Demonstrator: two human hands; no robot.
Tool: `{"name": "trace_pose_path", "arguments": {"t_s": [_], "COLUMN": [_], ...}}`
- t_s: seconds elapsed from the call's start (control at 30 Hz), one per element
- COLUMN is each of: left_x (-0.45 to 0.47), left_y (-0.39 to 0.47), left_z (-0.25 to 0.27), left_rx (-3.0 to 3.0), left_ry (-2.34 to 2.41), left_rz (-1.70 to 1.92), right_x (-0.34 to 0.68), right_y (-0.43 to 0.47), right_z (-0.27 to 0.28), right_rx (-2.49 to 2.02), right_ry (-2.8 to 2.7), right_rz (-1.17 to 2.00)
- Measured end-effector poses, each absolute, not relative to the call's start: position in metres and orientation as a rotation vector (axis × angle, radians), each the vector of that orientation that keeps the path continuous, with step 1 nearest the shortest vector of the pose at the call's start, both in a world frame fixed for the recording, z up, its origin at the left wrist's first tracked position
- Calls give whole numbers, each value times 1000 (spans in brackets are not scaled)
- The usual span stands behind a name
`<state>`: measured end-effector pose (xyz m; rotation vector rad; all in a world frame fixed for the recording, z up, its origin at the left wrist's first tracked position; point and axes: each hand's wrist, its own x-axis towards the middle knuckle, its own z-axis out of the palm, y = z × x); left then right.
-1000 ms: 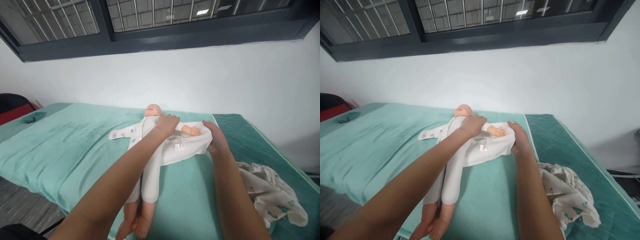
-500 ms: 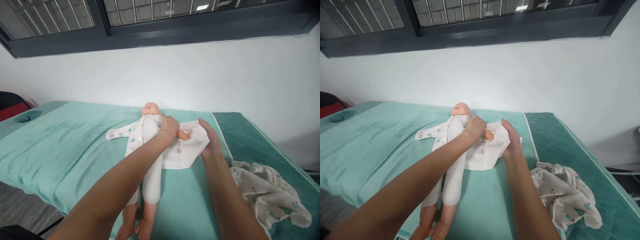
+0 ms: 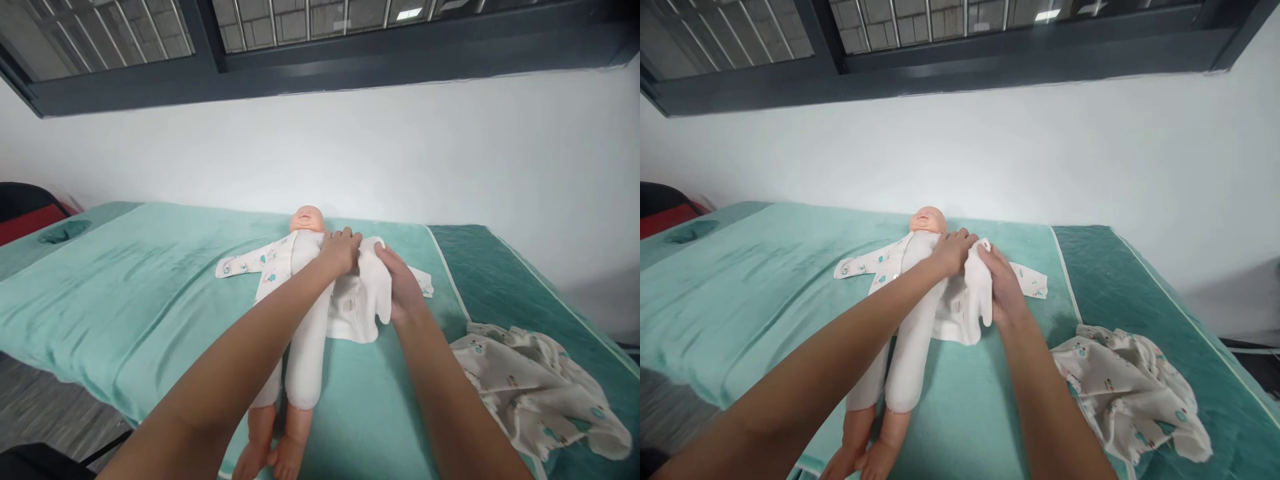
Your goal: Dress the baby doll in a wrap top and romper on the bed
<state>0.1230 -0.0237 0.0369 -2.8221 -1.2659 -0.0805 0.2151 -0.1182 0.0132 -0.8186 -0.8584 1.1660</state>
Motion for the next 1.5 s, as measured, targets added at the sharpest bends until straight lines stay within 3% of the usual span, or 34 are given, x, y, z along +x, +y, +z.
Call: {"name": "trace_pose_path", "arguments": {"t_s": [0.2,0.43,0.63,0.83,1.07,1.3,1.5], "left_x": [86,46,21,-18,-61,-88,-91], "left_y": [-5,8,-7,-51,-109,-147,-151], "left_z": [62,57,37,10,-35,-49,-53], "left_rx": [-3495,-2933,-2708,-2550,-2492,-2761,-2812], "left_ry": [-986,-1437,-1672,-1887,-2125,-1947,-1892], "left_rz": [-676,-1170,-1383,-1710,-1988,-1820,-1782], "right_x": [202,189,184,172,155,146,133], "right_y": [-127,-130,-125,-122,-132,-164,-171], "right_z": [18,13,4,-7,-15,-26,-27], "right_rx": [-712,-641,-857,-1102,-1137,-1217,-1325], "right_ry": [-1074,-1383,-1393,-1680,-2074,-2036,-1871], "right_rz": [1342,1469,1158,410,233,138,-164]}}
